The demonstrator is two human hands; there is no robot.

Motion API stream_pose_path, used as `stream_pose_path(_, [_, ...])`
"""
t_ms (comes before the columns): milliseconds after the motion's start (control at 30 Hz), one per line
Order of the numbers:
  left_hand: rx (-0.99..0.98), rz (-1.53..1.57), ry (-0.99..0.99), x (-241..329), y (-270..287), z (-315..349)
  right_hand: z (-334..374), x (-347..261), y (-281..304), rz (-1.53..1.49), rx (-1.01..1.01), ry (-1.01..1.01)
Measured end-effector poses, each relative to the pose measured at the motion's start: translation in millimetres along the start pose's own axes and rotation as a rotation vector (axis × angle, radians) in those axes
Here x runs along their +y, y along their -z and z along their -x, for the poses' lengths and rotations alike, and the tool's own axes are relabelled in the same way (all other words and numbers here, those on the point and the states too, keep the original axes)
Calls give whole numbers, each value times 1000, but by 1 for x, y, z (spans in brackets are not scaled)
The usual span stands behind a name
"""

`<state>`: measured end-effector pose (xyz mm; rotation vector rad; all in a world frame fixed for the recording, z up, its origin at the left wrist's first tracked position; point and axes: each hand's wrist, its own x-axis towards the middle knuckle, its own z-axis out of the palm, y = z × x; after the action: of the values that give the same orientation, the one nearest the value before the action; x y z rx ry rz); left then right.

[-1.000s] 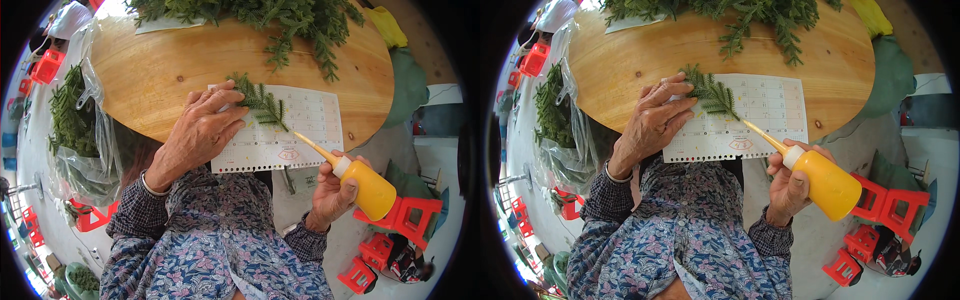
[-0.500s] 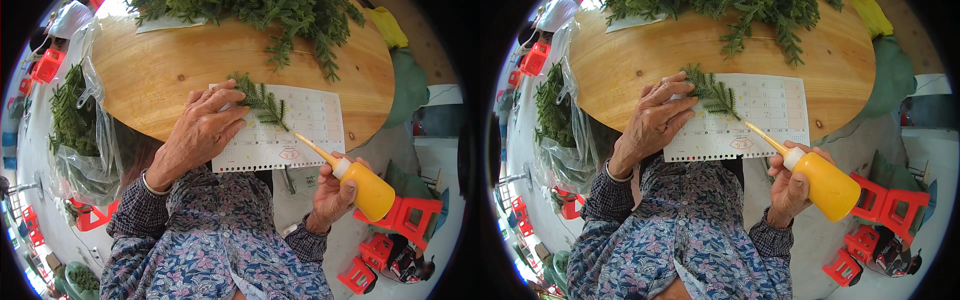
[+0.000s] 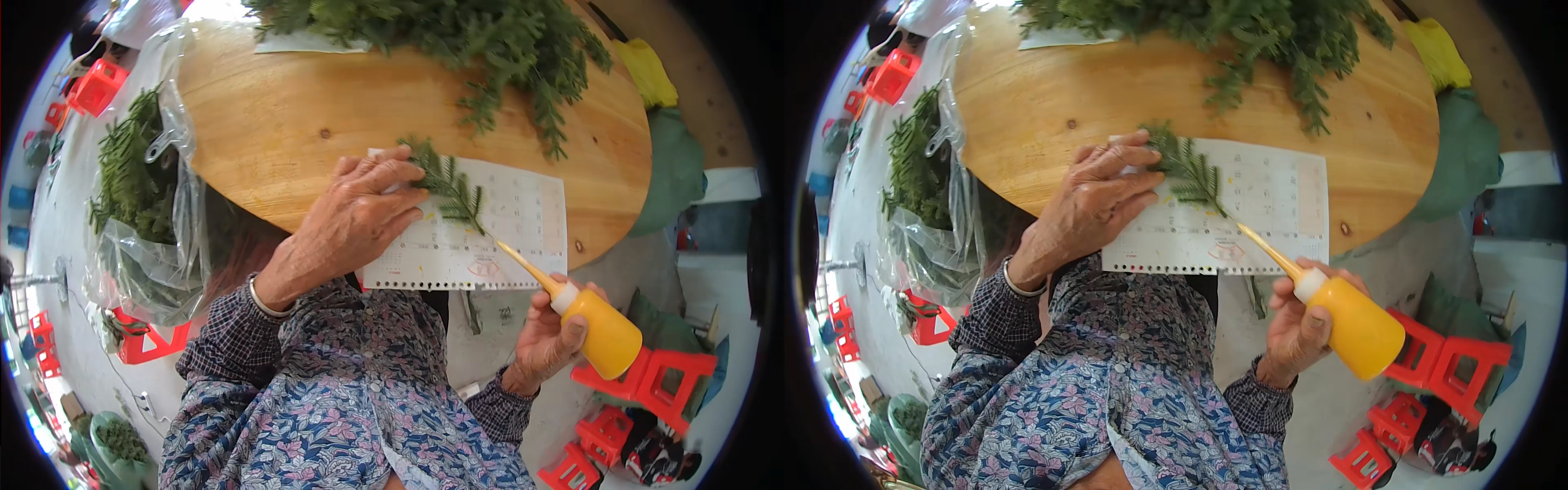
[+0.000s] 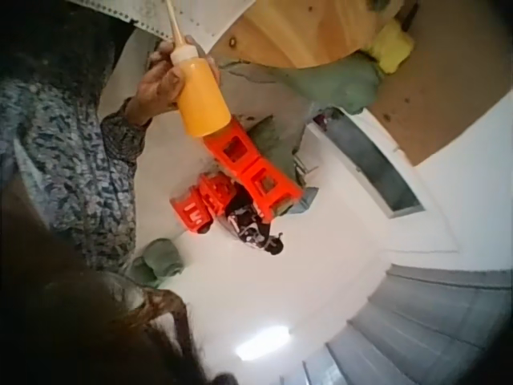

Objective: Apply glue to plastic foliage branches and mount them onto a grid board.

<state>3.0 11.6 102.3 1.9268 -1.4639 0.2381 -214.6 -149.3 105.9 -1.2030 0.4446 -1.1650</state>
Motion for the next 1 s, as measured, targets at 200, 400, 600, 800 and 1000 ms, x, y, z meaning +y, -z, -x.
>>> stream_pose_path(200, [198,-42,-104,-63,17,41,35,62,-24,-200,146,67])
stream_pose_path(400, [367,15,-78,-76,90,80,65,33,-82,-229,220,32])
stream_pose_path(600, [581,-333,111,-102,182,101,60,32,-117,-134,379,15])
stream_pose_path(800, [607,-760,264,-187,306,131,45,31,-89,-187,166,-118])
stream_pose_path(1000, [526,-531,384,-172,228,95,20,58,-53,-273,133,-128])
